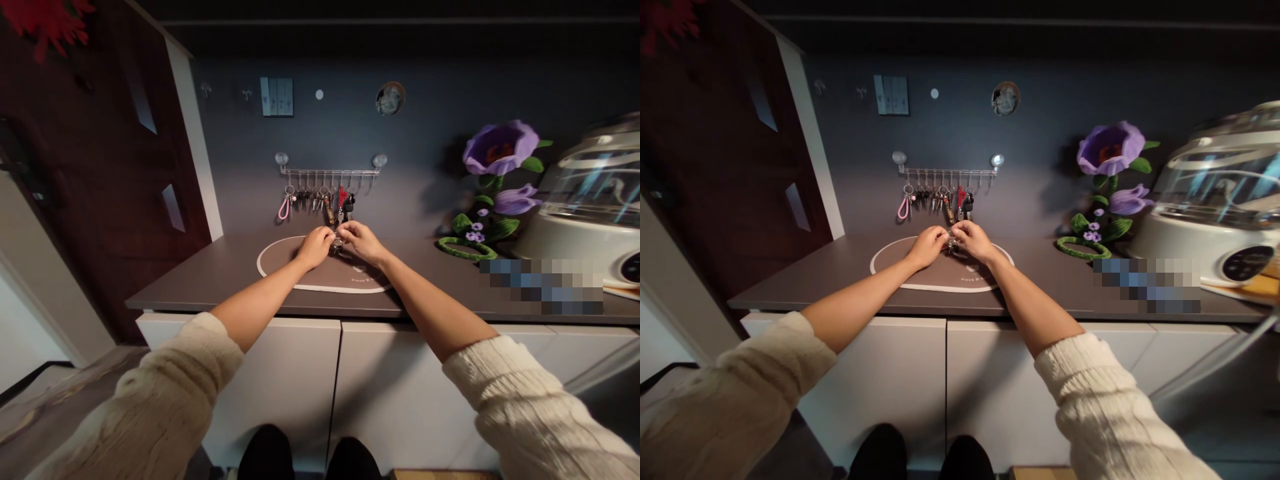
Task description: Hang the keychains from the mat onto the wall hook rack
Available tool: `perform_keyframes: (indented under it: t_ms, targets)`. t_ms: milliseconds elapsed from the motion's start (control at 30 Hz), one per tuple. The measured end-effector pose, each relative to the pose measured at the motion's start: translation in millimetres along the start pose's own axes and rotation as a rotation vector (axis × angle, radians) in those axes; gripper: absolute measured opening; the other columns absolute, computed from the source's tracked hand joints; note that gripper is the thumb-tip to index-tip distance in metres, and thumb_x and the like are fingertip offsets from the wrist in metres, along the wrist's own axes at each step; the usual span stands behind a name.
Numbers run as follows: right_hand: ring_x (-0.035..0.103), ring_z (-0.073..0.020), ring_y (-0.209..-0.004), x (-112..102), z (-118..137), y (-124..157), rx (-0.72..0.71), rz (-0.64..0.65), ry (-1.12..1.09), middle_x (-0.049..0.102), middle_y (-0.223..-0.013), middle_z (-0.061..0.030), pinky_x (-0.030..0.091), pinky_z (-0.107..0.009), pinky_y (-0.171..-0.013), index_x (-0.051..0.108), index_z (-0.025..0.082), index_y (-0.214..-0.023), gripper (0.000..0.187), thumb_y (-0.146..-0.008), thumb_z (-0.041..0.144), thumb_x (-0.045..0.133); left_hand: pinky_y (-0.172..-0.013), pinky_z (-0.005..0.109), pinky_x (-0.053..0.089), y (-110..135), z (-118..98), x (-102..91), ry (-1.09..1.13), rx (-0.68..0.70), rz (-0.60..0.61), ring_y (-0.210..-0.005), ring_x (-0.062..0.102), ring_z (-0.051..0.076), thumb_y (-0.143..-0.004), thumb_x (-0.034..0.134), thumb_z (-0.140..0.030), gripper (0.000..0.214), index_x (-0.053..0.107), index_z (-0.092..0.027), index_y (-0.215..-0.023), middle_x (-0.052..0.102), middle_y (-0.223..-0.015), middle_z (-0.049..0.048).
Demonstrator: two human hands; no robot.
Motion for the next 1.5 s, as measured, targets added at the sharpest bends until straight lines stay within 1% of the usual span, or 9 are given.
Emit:
perform_keyframes:
  t_ms: [167, 333, 600, 700, 833, 933, 1100, 1300, 1500]
  targets:
    - [0.045, -0.0085, -0.063, 6, -5, 3, 0.092, 0.049, -0.042, 0.053, -0.069, 0.0013, 0.038, -0.023, -0.062, 0.056, 0.014, -0.079, 0.028, -0.072, 0.041, 0.057, -0.075, 0.027, 0.039, 0, 1, -7.3, 0.013, -0.028, -0.057, -0.081, 0.052, 0.014, -0.085, 0.039, -0.023, 0.018, 0.054, -0.017, -0.078, 0.060, -0.083, 0.0037]
    - [0.044, -0.0072, -0.061, 10, -6, 5, 0.123, 0.058, -0.159, 0.053, -0.068, 0.0029, 0.037, -0.022, -0.063, 0.057, 0.014, -0.079, 0.032, -0.065, 0.042, 0.064, -0.074, 0.026, 0.039, 0, 3, -11.0, 0.017, -0.040, -0.103, -0.081, 0.052, 0.015, -0.085, 0.038, -0.025, 0.020, 0.054, -0.017, -0.078, 0.060, -0.084, 0.0041]
    - [0.044, -0.0061, -0.059, 8, -15, 4, 0.144, 0.002, -0.290, 0.054, -0.066, 0.0035, 0.037, -0.021, -0.062, 0.058, 0.014, -0.074, 0.031, -0.060, 0.040, 0.069, -0.075, 0.026, 0.040, 0, 2, -13.5, 0.043, -0.037, -0.144, -0.081, 0.052, 0.014, -0.085, 0.039, -0.025, 0.019, 0.054, -0.017, -0.077, 0.060, -0.082, 0.0042]
    - [0.044, -0.0062, -0.059, 6, -14, 4, 0.123, -0.001, -0.281, 0.053, -0.065, 0.0037, 0.037, -0.022, -0.063, 0.058, 0.014, -0.072, 0.032, -0.061, 0.041, 0.068, -0.073, 0.026, 0.040, 1, 1, -13.7, 0.051, -0.028, -0.152, -0.079, 0.052, 0.014, -0.085, 0.039, -0.026, 0.020, 0.054, -0.017, -0.076, 0.059, -0.081, 0.0040]
    - [0.046, -0.0074, -0.061, 2, -11, 5, 0.118, -0.058, -0.270, 0.054, -0.066, 0.0032, 0.039, -0.022, -0.065, 0.056, 0.015, -0.072, 0.034, -0.060, 0.044, 0.068, -0.071, 0.026, 0.040, 2, 0, -12.5, 0.045, -0.022, -0.147, -0.076, 0.052, 0.014, -0.085, 0.039, -0.027, 0.020, 0.055, -0.017, -0.077, 0.059, -0.080, 0.0036]
    - [0.048, -0.0079, -0.064, -2, -8, 6, 0.112, -0.099, -0.323, 0.054, -0.068, 0.0029, 0.041, -0.023, -0.069, 0.056, 0.016, -0.071, 0.035, -0.058, 0.045, 0.069, -0.071, 0.027, 0.040, 2, 0, -11.2, 0.011, -0.019, -0.136, -0.077, 0.053, 0.015, -0.085, 0.039, -0.027, 0.021, 0.055, -0.017, -0.078, 0.059, -0.081, 0.0042]
    - [0.052, -0.0101, -0.071, -13, -7, 8, 0.137, -0.197, -0.439, 0.056, -0.072, 0.0013, 0.043, -0.026, -0.073, 0.053, 0.018, -0.071, 0.035, -0.057, 0.044, 0.070, -0.075, 0.029, 0.040, 2, 3, -8.8, -0.097, -0.008, -0.115, -0.081, 0.053, 0.016, -0.086, 0.035, -0.025, 0.023, 0.056, -0.017, -0.081, 0.059, -0.084, 0.0062]
    - [0.057, -0.0124, -0.066, -31, -7, 7, 0.196, -0.323, -0.517, 0.056, -0.071, -0.0002, 0.045, -0.026, -0.062, 0.046, 0.019, -0.075, 0.029, -0.066, 0.041, 0.063, -0.074, 0.029, 0.040, 3, 7, -5.2, -0.186, -0.019, -0.080, -0.081, 0.054, 0.017, -0.087, 0.034, -0.023, 0.024, 0.056, -0.017, -0.078, 0.059, -0.083, 0.0065]
    - [0.054, -0.0104, -0.054, -56, -2, -9, 0.221, -0.395, -0.485, 0.054, -0.067, 0.0019, 0.045, -0.024, -0.049, 0.042, 0.021, -0.077, 0.020, -0.075, 0.035, 0.055, -0.073, 0.029, 0.040, 4, 5, -3.4, -0.197, -0.016, -0.061, -0.080, 0.054, 0.017, -0.087, 0.033, -0.023, 0.025, 0.056, -0.018, -0.077, 0.059, -0.081, 0.0067]
Point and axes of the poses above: each hand's wrist, its own y-axis away from the middle knuckle, its own x-axis out of the palm, z = x × y, the point moved 8 cm from there along -y, towards the middle knuckle
